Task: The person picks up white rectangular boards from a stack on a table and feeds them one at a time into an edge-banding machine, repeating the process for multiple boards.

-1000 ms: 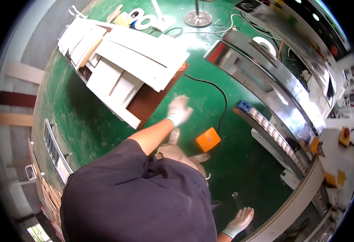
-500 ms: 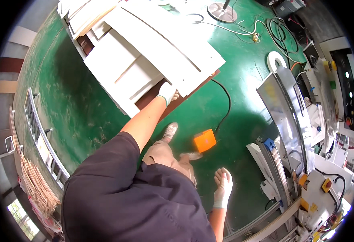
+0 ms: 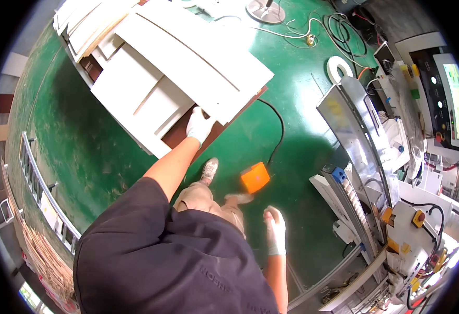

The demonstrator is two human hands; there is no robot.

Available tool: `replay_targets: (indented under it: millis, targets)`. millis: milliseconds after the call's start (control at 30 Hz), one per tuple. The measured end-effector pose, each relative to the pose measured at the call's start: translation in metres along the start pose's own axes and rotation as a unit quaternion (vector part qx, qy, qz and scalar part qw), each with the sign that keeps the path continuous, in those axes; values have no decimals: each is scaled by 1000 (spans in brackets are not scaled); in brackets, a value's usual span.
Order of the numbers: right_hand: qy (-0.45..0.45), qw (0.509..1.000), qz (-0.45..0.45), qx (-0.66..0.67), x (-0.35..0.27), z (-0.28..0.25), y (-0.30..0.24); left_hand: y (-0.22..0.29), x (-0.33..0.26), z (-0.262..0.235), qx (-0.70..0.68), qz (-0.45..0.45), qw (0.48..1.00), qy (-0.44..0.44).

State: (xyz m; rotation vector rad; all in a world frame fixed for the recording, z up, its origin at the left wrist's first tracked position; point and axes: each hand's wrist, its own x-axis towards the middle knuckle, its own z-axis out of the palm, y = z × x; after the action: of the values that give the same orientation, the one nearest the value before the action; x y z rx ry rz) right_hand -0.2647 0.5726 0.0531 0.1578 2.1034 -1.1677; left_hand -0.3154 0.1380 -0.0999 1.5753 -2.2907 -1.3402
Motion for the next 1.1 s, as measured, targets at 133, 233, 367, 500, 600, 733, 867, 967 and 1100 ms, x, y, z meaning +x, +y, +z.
replay_targets:
  millis: [133, 233, 367, 500, 600, 733, 867, 967, 1100]
  targets:
    - [70, 986, 83, 125, -26, -9, 30, -31, 14, -5, -122, -18, 991, -53]
    - [97, 962, 98, 234, -28, -15, 64, -48, 36, -3, -297, -98, 941, -129]
    - [62, 959, 105, 256, 7, 6, 41, -77, 62, -8, -474, -182, 839, -194]
    - [-32, 952, 79, 294, 62, 50, 13, -60, 7, -6, -462, -174, 847, -199]
    - [-79, 944, 77, 310, 112, 106, 2, -94, -74, 6, -163, 117, 926, -320]
    - [-20, 908, 110, 403, 148, 155, 31, -72, -178, 1, -439, -193, 795, -371]
    - [62, 928, 109, 352, 125, 114, 114, -116, -151, -13, -607, -319, 636, -355]
    - [164, 897, 125, 392, 81, 78, 129, -99, -86, -59, -650, -306, 652, -243]
    - [330, 877, 106, 332, 13, 41, 106, -58, -58, -100, -641, -283, 695, -160]
